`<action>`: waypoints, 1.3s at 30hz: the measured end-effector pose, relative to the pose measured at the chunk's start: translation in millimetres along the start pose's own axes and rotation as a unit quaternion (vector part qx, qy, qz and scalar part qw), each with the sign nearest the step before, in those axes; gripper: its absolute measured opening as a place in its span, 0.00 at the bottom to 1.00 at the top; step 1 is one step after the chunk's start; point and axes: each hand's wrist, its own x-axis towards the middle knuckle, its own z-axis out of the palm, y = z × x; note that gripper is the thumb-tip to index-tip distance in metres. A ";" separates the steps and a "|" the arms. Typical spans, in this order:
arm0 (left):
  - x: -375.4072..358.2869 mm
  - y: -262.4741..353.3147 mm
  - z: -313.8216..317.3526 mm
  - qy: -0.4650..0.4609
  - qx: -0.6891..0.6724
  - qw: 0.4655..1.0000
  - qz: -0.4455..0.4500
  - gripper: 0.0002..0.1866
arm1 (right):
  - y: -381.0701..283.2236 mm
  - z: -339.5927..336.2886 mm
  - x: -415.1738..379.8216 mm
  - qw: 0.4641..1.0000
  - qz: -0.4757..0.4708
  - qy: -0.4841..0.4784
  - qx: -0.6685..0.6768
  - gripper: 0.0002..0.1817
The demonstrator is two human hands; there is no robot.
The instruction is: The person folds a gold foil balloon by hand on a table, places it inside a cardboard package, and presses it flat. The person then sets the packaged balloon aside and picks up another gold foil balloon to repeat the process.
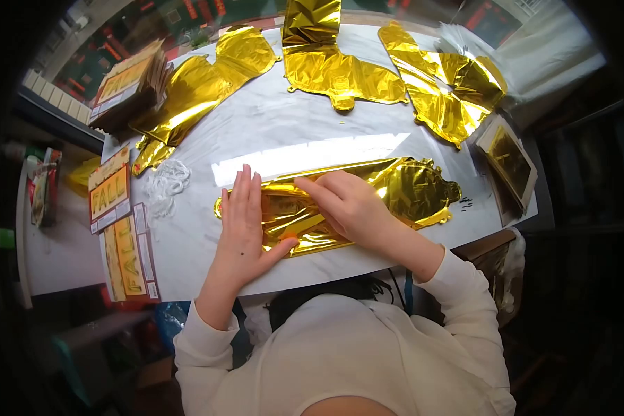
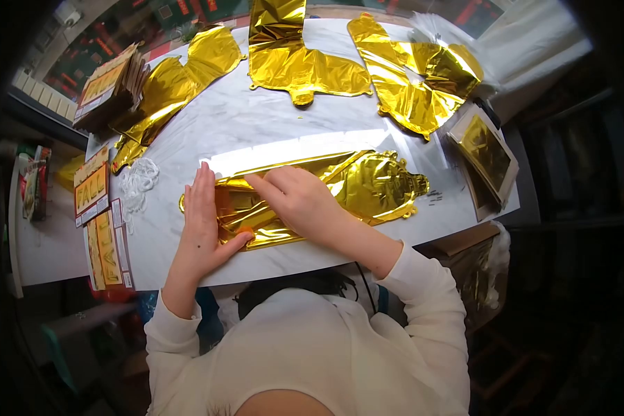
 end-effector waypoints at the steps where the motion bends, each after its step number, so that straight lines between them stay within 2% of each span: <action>1: -0.1 1.5 -0.3 -0.001 0.000 1.000 -0.001 0.64 | -1.5 0.3 0.8 0.999 0.019 0.026 0.004 0.21; 4: -1.1 4.6 -0.2 0.036 -0.004 0.999 -0.012 0.60 | 0.5 1.5 2.7 0.999 0.038 0.018 0.002 0.22; 6: -3.7 2.6 1.4 0.057 0.011 0.998 -0.005 0.48 | 3.3 5.0 2.1 0.999 0.046 0.019 0.004 0.20; 7: -3.9 1.5 1.4 0.057 0.011 0.998 -0.005 0.48 | 4.5 7.0 1.6 0.998 0.055 0.019 0.006 0.19; 9: -4.2 0.0 1.3 0.023 0.058 0.998 0.011 0.30 | 5.4 9.5 1.5 0.998 0.065 0.020 0.015 0.17; 10: -4.1 1.2 0.6 0.023 0.058 0.998 0.011 0.30 | 5.3 10.2 1.7 0.997 0.074 0.022 0.025 0.15; 12: -3.1 4.7 -1.0 -0.003 0.103 0.994 0.023 0.22 | 4.0 9.6 3.1 0.996 0.076 0.025 0.033 0.14; 17: -2.5 6.0 -0.5 0.017 0.095 0.995 0.023 0.21 | -1.7 3.3 -2.2 0.997 0.060 0.004 0.045 0.13; 19: -4.1 5.4 0.4 0.036 0.091 0.995 0.029 0.21 | -3.2 5.1 -8.8 1.000 0.021 -0.011 0.009 0.12; 21: -6.7 4.7 0.4 0.037 0.156 0.986 0.047 0.21 | -5.3 6.5 -13.6 1.000 0.005 -0.012 -0.012 0.12; 25: -7.5 8.0 0.4 0.043 0.146 0.988 0.036 0.21 | -3.9 14.1 -23.6 0.997 -0.025 -0.026 -0.063 0.12; 31: -8.3 11.1 -3.5 0.083 0.174 0.980 0.054 0.19 | -4.5 17.1 -23.8 0.998 -0.013 -0.021 -0.055 0.13; 34: -4.9 16.2 -14.7 0.096 0.170 0.976 0.101 0.16 | -4.1 18.3 -24.2 0.999 -0.014 -0.014 -0.043 0.13; 36: -4.0 15.6 -20.7 0.138 0.113 0.977 0.114 0.09 | -3.6 19.8 -24.9 0.999 -0.012 -0.015 -0.046 0.12; 37: -2.2 13.6 -24.4 0.137 0.114 0.977 0.114 0.09 | -3.7 20.6 -25.4 0.999 -0.010 -0.017 -0.049 0.12; 39: 2.7 7.8 -33.3 0.071 0.097 0.988 0.098 0.11 | -4.7 19.8 -24.7 0.999 -0.007 -0.014 -0.049 0.12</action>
